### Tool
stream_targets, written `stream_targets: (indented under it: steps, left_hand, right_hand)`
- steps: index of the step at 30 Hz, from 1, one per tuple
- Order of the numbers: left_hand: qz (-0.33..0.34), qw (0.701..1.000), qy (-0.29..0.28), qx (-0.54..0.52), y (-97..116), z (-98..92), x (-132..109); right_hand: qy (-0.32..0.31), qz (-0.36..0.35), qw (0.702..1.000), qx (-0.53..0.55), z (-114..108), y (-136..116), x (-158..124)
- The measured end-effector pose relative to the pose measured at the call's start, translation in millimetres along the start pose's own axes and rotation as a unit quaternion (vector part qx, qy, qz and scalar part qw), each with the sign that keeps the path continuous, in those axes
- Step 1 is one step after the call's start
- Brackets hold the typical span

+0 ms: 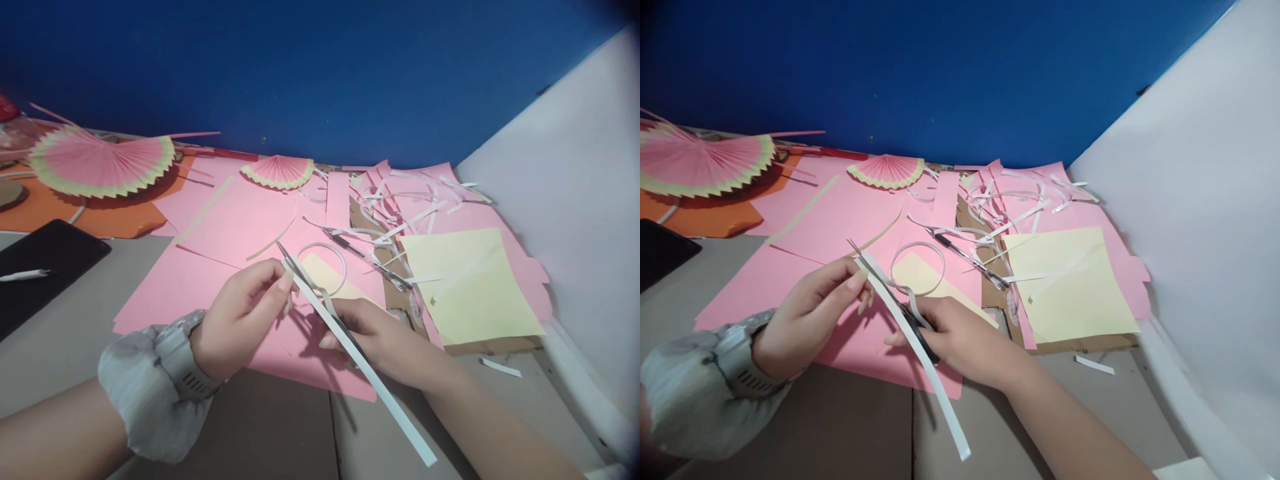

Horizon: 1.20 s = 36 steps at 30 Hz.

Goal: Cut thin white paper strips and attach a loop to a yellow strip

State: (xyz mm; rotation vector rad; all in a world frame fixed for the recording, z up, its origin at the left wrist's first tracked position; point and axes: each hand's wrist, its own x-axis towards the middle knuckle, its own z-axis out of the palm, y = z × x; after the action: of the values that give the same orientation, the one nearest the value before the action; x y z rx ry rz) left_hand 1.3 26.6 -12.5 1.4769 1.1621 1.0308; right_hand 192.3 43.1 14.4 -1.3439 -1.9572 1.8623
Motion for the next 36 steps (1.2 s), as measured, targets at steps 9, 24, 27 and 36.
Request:
stream_targets:
  steps: [9, 24, 27, 36]
  left_hand:
    - [-0.006, 1.0, 0.0, -0.011, 0.4, -0.4, -1.6]
    - [-0.016, 1.0, 0.0, -0.021, 0.8, -0.1, -1.8]
    - [-0.019, 1.0, 0.007, -0.022, 2.2, 0.0, -1.5]
    - [-0.025, 0.999, 0.007, -0.024, 1.9, 0.2, -0.9]
  right_hand:
    - [0.003, -0.026, 1.0, -0.004, -1.2, -0.1, 0.4]
    - [0.011, -0.009, 1.0, 0.01, 0.9, -2.2, 0.7]
    - [0.012, -0.005, 1.0, 0.015, 1.5, -2.0, 1.0]
    - [0.02, -0.008, 1.0, 0.006, 0.5, -2.7, 0.5]
